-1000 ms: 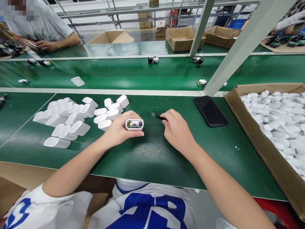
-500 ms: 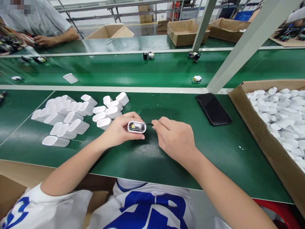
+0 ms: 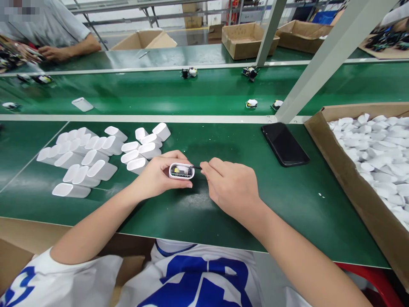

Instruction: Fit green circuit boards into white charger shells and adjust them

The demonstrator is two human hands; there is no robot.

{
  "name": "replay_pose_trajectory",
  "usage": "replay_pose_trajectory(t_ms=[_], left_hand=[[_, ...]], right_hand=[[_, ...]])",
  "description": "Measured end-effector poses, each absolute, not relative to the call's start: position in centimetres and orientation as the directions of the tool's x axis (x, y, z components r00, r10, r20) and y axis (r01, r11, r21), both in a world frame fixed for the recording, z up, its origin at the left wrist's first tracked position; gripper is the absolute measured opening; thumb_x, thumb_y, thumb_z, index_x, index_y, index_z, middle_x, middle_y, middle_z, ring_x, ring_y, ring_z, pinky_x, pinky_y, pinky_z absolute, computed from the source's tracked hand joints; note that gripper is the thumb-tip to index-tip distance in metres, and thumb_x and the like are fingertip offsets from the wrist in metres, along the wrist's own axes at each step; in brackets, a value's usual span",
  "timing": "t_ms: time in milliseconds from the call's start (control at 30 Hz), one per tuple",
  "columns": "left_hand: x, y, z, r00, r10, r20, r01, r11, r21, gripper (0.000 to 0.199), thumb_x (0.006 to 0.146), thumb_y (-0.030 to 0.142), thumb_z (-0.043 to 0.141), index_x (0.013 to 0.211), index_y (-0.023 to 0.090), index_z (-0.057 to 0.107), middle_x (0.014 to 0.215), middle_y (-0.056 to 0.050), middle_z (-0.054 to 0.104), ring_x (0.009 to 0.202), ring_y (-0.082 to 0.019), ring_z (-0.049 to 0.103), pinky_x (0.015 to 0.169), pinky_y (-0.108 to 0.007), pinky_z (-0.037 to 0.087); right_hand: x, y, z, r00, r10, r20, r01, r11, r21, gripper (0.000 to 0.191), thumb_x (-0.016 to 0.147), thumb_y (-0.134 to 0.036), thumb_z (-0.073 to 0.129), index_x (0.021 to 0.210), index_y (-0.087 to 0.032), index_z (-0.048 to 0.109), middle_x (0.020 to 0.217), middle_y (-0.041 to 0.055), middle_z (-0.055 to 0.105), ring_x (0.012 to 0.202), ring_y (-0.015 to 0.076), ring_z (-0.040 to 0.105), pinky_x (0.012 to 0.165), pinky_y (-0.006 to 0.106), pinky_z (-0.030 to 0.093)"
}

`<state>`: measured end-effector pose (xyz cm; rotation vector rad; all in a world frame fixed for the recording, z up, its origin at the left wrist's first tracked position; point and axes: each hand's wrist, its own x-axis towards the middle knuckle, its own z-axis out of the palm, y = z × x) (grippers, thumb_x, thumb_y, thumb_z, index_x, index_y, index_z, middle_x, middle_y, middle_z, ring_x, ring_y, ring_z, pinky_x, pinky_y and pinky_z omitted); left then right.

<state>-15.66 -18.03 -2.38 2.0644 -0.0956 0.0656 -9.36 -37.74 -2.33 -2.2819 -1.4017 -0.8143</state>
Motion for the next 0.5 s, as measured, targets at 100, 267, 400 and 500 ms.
replay_pose_trajectory(t_ms=[100, 267, 400, 500], left_hand=[[-15.62, -18.0, -2.47, 0.995, -0.041, 0.086, -0.095, -0.482, 0.871, 0.029, 0.063, 0.032, 0.082, 0.086, 0.019, 0.07, 0.087, -0.001, 0.057, 0.073, -0.012, 0.055, 0.062, -0.024, 0.046], [-15.6, -18.03, -2.6, 0.995, -0.046, 0.091, -0.102, -0.51, 0.854, 0.028, 0.064, 0.033, 0.081, 0.086, 0.019, 0.07, 0.087, -0.001, 0.057, 0.073, -0.012, 0.055, 0.063, -0.024, 0.046], [-15.65, -18.08, -2.58, 0.994, -0.068, 0.08, -0.104, -0.532, 0.84, 0.026, 0.064, 0.03, 0.081, 0.086, 0.02, 0.071, 0.087, -0.001, 0.057, 0.073, -0.012, 0.055, 0.065, -0.024, 0.047], [-15.66, -18.12, -2.54, 0.994, -0.085, 0.071, -0.105, -0.534, 0.839, 0.024, 0.064, 0.028, 0.08, 0.084, 0.019, 0.07, 0.086, 0.0, 0.056, 0.072, -0.011, 0.055, 0.065, -0.024, 0.047]], right_hand=[[-9.48, -37.77, -2.37, 0.37, 0.706, 0.604, 0.881, -0.473, 0.014, 0.023, 0.093, -0.014, 0.047, 0.086, -0.017, 0.069, 0.068, -0.0007, 0.064, 0.052, 0.0084, 0.05, 0.047, 0.027, 0.03], [-9.59, -37.76, -2.5, 0.382, 0.716, 0.584, 0.879, -0.476, 0.009, 0.023, 0.093, -0.015, 0.047, 0.087, -0.017, 0.069, 0.068, -0.0008, 0.063, 0.051, 0.0083, 0.048, 0.047, 0.027, 0.029], [-9.69, -37.63, -2.61, 0.379, 0.715, 0.588, 0.882, -0.471, 0.004, 0.023, 0.091, -0.013, 0.048, 0.086, -0.017, 0.069, 0.067, -0.0013, 0.062, 0.051, 0.0085, 0.048, 0.048, 0.027, 0.029], [-9.77, -37.54, -2.7, 0.364, 0.709, 0.604, 0.888, -0.459, 0.004, 0.021, 0.089, -0.01, 0.05, 0.085, -0.017, 0.069, 0.065, -0.0021, 0.062, 0.05, 0.0088, 0.047, 0.048, 0.027, 0.029]])
